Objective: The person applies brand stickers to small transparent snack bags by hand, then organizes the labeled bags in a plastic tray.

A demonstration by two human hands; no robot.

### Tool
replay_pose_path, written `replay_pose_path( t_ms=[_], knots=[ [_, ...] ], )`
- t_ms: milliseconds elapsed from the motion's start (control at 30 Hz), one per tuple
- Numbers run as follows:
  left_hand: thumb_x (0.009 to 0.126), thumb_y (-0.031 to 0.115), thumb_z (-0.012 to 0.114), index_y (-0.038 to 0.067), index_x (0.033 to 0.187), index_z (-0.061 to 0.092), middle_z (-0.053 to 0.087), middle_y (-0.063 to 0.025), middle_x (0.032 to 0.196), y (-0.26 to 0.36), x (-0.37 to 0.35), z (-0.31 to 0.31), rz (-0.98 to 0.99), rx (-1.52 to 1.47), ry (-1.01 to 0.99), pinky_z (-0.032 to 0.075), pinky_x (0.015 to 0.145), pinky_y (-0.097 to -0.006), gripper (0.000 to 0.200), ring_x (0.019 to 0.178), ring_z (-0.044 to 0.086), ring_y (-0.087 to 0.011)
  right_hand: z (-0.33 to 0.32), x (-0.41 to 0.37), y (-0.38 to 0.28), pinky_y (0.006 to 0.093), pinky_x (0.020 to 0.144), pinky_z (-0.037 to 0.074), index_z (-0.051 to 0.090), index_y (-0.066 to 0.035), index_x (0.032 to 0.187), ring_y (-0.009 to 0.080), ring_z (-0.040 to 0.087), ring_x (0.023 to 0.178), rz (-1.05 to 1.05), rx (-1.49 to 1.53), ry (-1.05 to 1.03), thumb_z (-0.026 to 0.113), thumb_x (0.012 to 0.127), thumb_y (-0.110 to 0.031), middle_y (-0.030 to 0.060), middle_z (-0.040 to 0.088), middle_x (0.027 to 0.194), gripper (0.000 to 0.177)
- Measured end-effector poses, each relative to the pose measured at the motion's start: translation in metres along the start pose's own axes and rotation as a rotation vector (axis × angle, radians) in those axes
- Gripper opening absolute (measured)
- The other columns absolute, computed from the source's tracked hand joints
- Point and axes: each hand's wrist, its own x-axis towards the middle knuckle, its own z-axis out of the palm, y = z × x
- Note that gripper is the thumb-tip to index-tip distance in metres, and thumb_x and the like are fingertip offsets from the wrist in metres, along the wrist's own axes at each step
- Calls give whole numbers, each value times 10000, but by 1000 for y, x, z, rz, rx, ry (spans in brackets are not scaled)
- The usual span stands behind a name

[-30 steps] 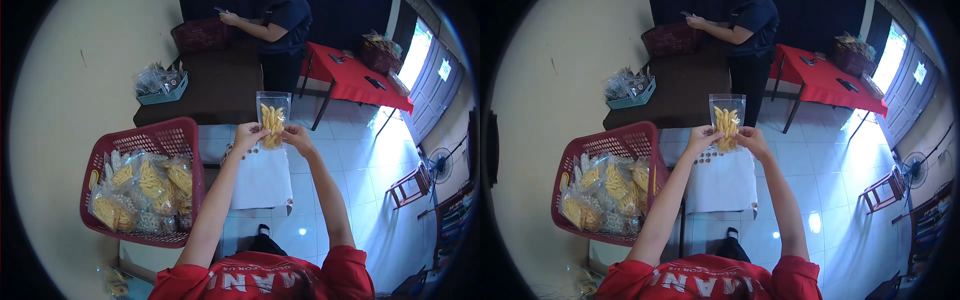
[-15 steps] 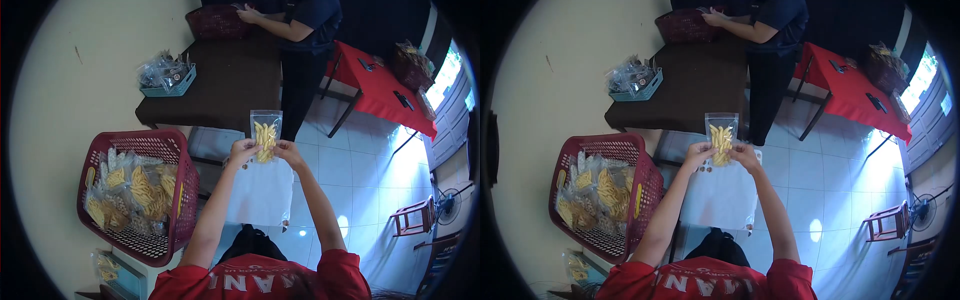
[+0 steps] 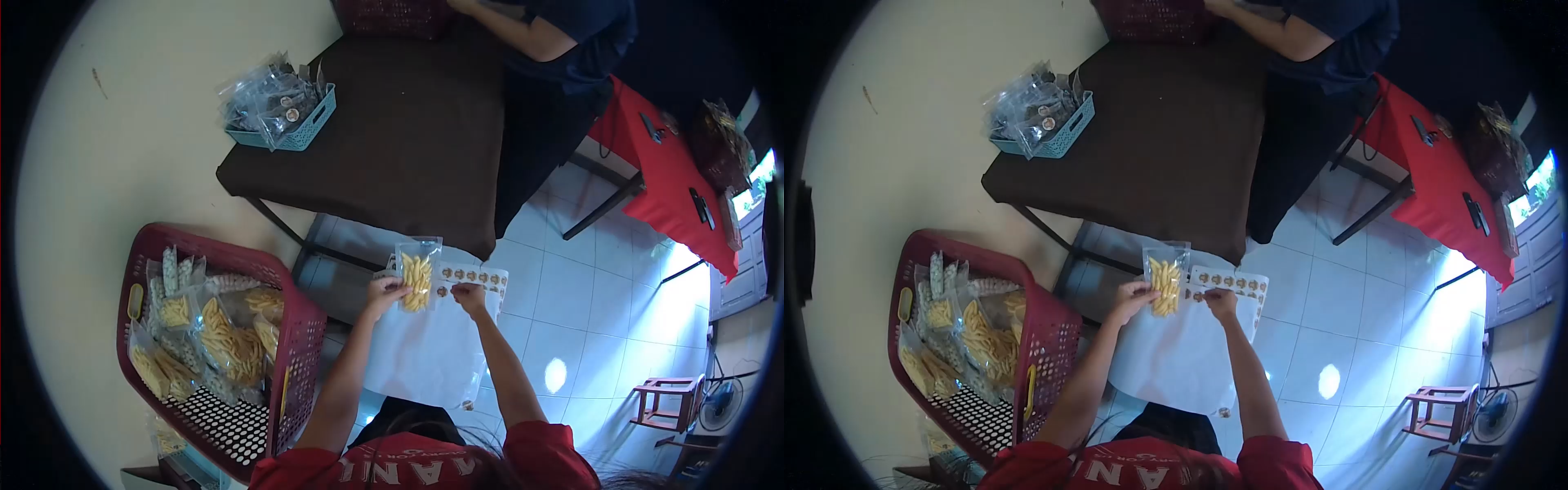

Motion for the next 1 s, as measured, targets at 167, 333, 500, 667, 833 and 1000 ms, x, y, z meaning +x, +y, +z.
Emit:
replay_pose_path(
  t_ms=[167, 333, 500, 667, 833, 1000],
  knots=[
    [661, 103, 664, -31, 892, 560, 583, -72, 783, -43, 21, -1, -113, -25, -27, 448, 615, -178, 287, 682, 547, -98, 21, 20, 27, 230, 503, 456, 637, -73, 680, 103, 548, 514, 192, -284, 45, 636, 618, -160, 60, 583, 585, 107],
    [657, 72, 660, -52, 885, 550, 581, -97, 804, -62, 26, -2, -197, -77, -27, 467, 636, -205, 282, 709, 554, -117, 41, 27, 47, 346, 585, 466, 627, -67, 639, 287, 573, 592, 143, -386, 386, 683, 510, -315, 125, 590, 637, 286],
    [668, 56, 646, -58, 883, 545, 578, -95, 800, -78, 16, -9, -232, -244, 27, 481, 656, -231, 263, 712, 557, -126, 65, 28, 50, 371, 623, 437, 603, -6, 661, 325, 548, 682, 238, -296, 449, 659, 539, -278, 189, 567, 687, 304],
    [675, 55, 638, -46, 869, 558, 579, -79, 805, -84, 11, -18, -243, -258, 72, 479, 661, -234, 233, 718, 558, -124, 76, 30, 49, 391, 668, 409, 601, 5, 652, 325, 510, 703, 252, -358, 534, 619, 572, -197, 209, 536, 629, 218],
    [687, 54, 625, -42, 861, 561, 577, -77, 802, -88, 10, -22, -298, -284, 77, 479, 669, -240, 208, 728, 557, -124, 72, 31, 52, 383, 661, 415, 604, -2, 623, 317, 513, 682, 255, -332, 506, 612, 571, -209, 174, 560, 650, 213],
    [690, 50, 620, -45, 873, 552, 571, -79, 820, -91, 9, -21, -306, -352, 70, 480, 681, -243, 217, 738, 557, -132, 69, 36, 52, 371, 656, 422, 609, -17, 608, 308, 522, 669, 282, -424, 413, 626, 552, -229, 138, 577, 653, 219]
  ],
)
